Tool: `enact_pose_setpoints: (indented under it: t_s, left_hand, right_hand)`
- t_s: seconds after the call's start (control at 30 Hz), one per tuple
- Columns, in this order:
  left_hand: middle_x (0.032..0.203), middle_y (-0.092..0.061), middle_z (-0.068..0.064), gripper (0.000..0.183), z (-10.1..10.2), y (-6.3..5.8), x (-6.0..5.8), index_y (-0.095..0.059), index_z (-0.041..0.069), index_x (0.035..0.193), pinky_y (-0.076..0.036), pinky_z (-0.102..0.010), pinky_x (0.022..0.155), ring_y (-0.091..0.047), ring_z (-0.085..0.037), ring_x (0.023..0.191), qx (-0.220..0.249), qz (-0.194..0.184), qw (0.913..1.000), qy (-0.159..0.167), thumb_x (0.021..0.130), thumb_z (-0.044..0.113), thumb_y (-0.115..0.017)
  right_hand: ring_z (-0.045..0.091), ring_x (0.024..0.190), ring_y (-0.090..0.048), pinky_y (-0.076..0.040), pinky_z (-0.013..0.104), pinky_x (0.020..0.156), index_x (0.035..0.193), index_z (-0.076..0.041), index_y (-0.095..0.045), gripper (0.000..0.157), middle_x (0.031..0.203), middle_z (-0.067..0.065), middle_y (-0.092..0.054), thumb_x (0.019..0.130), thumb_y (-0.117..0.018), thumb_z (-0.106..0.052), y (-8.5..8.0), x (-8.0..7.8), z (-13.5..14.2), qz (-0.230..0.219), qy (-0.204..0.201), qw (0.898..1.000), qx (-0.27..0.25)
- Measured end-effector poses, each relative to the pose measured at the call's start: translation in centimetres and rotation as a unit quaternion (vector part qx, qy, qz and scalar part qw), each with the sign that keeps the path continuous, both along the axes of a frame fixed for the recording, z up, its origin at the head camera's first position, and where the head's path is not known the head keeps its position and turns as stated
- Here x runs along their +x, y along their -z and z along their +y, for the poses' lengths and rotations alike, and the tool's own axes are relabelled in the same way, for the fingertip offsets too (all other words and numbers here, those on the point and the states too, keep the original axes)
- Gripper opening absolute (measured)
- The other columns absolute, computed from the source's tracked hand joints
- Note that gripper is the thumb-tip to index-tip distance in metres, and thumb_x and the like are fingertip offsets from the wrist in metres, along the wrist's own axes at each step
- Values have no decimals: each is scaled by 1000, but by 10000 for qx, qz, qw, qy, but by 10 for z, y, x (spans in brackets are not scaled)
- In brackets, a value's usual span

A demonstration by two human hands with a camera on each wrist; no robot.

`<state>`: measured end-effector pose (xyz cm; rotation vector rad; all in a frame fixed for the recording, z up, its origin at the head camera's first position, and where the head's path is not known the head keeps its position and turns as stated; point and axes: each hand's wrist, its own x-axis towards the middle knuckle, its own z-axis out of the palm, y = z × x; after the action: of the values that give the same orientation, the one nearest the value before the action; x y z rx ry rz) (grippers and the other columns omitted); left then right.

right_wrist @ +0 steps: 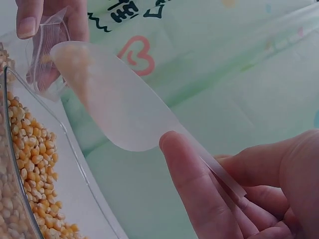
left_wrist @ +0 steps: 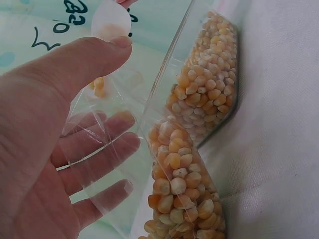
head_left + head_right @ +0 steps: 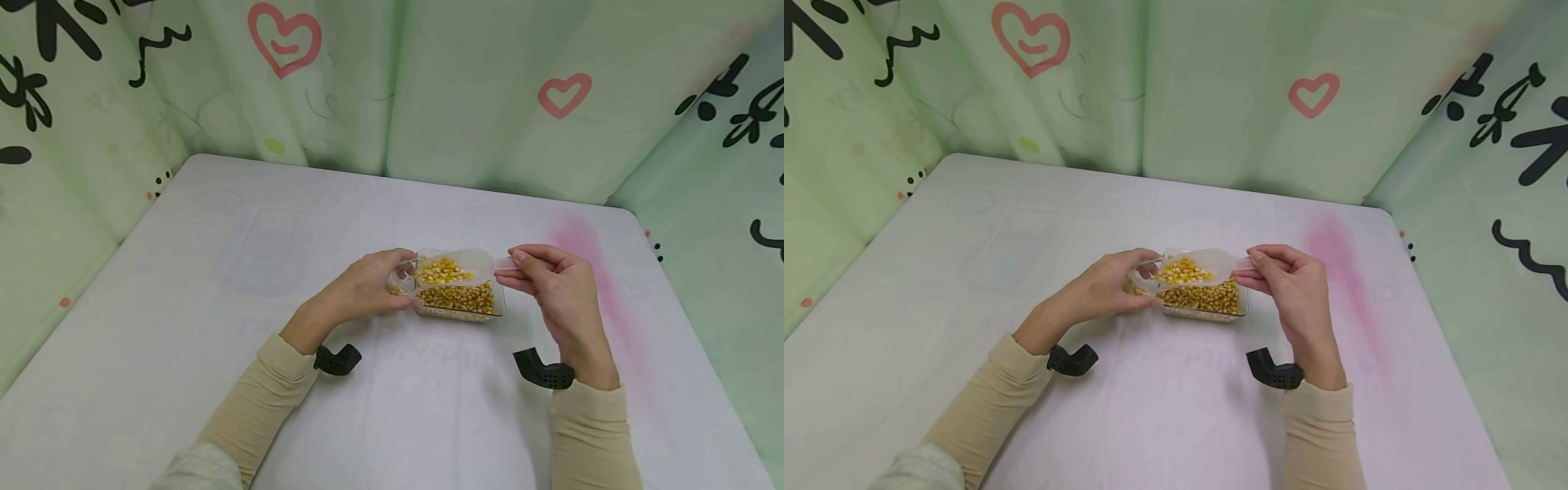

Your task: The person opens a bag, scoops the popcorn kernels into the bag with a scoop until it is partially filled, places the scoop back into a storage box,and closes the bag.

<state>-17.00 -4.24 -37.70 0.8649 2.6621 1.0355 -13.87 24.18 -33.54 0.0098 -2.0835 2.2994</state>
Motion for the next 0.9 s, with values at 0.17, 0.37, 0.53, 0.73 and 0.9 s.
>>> enact_pose_setpoints:
  t_s: [0.17, 0.37, 0.53, 0.73, 0.9]
  left_hand:
    - [123, -65, -2, 70, 0, -1, 0, -48, 9, 142, -49, -38, 95, -61, -16, 111, -45, -15, 10000, -31, 86, 41, -76]
    - [124, -65, -3, 72, 0, -1, 1, -48, 9, 143, -49, -39, 97, -61, -19, 113, -29, -53, 10000, -49, 85, 41, -77]
    - [126, -65, -3, 71, 0, -1, 1, -48, 10, 143, -49, -40, 99, -61, -19, 116, -10, -88, 9999, -56, 85, 40, -77]
    - [124, -66, -2, 70, 0, 0, 0, -49, 9, 142, -49, -39, 97, -62, -18, 114, 4, -22, 10000, -46, 85, 40, -77]
    - [121, -67, 0, 69, 0, 0, 0, -49, 8, 141, -49, -38, 96, -62, -17, 111, 29, 40, 10000, -20, 85, 39, -77]
  right_hand:
    - [21, 75, -76, -59, 34, 75, 105, 5, -68, 19, 88, 8, -76, 93, -68, -10, -4, 3, -4, 95, 108, 9996, 258]
    - [21, 74, -76, -59, 34, 75, 109, 8, -65, 27, 87, 7, -77, 93, -69, -14, -10, 7, -9, 91, 230, 9977, 632]
    - [24, 76, -76, -59, 34, 75, 110, 8, -64, 31, 87, 7, -77, 92, -70, -17, -13, 11, -12, 100, 260, 9962, 823]
    - [25, 73, -76, -59, 34, 74, 106, 7, -66, 27, 85, 7, -77, 92, -70, -15, -16, 12, -15, 290, 240, 9958, 837]
    - [23, 72, -76, -59, 33, 74, 105, 7, -67, 25, 85, 7, -77, 92, -70, -15, -16, 13, -16, 350, 250, 9949, 912]
